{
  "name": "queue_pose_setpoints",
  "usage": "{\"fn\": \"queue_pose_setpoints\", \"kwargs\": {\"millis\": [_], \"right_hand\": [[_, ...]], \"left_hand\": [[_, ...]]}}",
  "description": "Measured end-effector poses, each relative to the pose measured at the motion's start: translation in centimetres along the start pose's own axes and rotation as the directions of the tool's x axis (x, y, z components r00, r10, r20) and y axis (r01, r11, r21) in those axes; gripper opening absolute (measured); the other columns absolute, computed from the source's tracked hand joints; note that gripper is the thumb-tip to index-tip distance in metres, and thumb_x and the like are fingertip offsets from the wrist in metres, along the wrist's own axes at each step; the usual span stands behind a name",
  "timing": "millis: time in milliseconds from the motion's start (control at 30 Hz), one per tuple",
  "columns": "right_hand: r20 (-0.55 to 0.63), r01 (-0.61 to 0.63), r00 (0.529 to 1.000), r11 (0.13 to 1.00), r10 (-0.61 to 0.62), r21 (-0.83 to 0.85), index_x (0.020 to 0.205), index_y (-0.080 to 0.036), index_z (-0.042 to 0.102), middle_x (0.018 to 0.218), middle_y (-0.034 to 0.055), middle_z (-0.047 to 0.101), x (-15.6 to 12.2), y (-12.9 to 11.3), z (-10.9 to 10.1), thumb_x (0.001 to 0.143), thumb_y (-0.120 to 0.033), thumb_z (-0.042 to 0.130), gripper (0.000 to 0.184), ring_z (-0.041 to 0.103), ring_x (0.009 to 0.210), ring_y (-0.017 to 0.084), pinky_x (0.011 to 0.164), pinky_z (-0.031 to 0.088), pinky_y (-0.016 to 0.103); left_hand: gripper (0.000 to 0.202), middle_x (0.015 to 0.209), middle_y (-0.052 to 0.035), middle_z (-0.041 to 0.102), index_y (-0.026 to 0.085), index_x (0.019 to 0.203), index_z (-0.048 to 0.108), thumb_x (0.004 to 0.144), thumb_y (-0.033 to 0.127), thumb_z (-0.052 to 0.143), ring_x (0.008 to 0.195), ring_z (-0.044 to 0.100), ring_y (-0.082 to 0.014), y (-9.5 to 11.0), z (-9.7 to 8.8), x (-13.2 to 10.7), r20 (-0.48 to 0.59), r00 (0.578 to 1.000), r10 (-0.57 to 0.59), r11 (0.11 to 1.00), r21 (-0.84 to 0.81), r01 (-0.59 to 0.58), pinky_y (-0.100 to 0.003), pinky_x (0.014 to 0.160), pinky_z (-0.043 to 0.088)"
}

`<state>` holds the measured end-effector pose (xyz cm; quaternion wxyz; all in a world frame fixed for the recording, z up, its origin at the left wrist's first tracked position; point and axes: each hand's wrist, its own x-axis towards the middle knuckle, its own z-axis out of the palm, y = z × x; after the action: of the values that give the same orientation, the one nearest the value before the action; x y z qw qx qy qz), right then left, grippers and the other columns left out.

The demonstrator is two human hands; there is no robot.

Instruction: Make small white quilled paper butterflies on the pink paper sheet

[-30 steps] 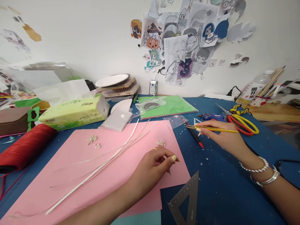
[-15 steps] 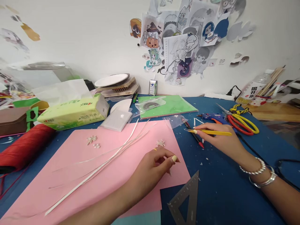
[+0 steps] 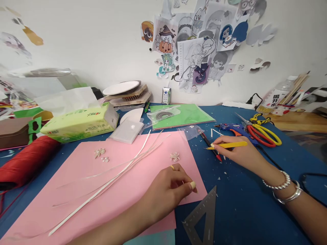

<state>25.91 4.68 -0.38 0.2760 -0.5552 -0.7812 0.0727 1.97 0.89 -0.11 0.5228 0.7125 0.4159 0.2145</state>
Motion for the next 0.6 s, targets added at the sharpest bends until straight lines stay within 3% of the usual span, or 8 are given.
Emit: {"fn": "queue_pose_setpoints", "kwargs": {"millis": [233,500,600], "right_hand": [[-0.171,-0.013,0.985,0.997,0.0,-0.075,0.091,-0.019,0.058,0.09,0.0036,0.063,0.3,0.8,-0.6,0.081,-0.026,0.048,0.016,0.058,0.083,0.016,0.071,0.044,0.026],[0.09,0.158,0.985,0.977,-0.147,-0.141,0.1,-0.025,0.059,0.1,0.0017,0.06,0.4,3.0,-0.3,0.079,-0.018,0.043,0.027,0.056,0.092,0.018,0.076,0.045,0.03],[0.058,0.125,0.991,0.977,-0.117,-0.17,0.102,-0.025,0.058,0.102,0.0011,0.06,0.6,3.2,-0.1,0.08,-0.018,0.039,0.029,0.055,0.094,0.018,0.078,0.044,0.031]], "left_hand": [[0.018,0.075,-0.0023,0.056,0.02,0.08,0.068,0.078,0.025,0.051,0.075,0.051,-0.0141,-0.9,-0.1,0.6,-0.08,0.993,0.088,0.99,0.121,-0.078,-0.025,0.07,0.04],[0.018,0.079,-0.0035,0.056,0.02,0.083,0.067,0.077,0.019,0.05,0.076,0.052,-0.0145,-1.0,0.0,0.8,-0.073,0.992,0.099,0.986,0.142,-0.087,-0.025,0.067,0.041],[0.018,0.079,-0.0035,0.057,0.02,0.079,0.066,0.078,0.02,0.048,0.076,0.052,-0.0145,-0.8,-0.1,0.8,-0.079,0.992,0.095,0.983,0.168,-0.08,-0.025,0.069,0.041]]}}
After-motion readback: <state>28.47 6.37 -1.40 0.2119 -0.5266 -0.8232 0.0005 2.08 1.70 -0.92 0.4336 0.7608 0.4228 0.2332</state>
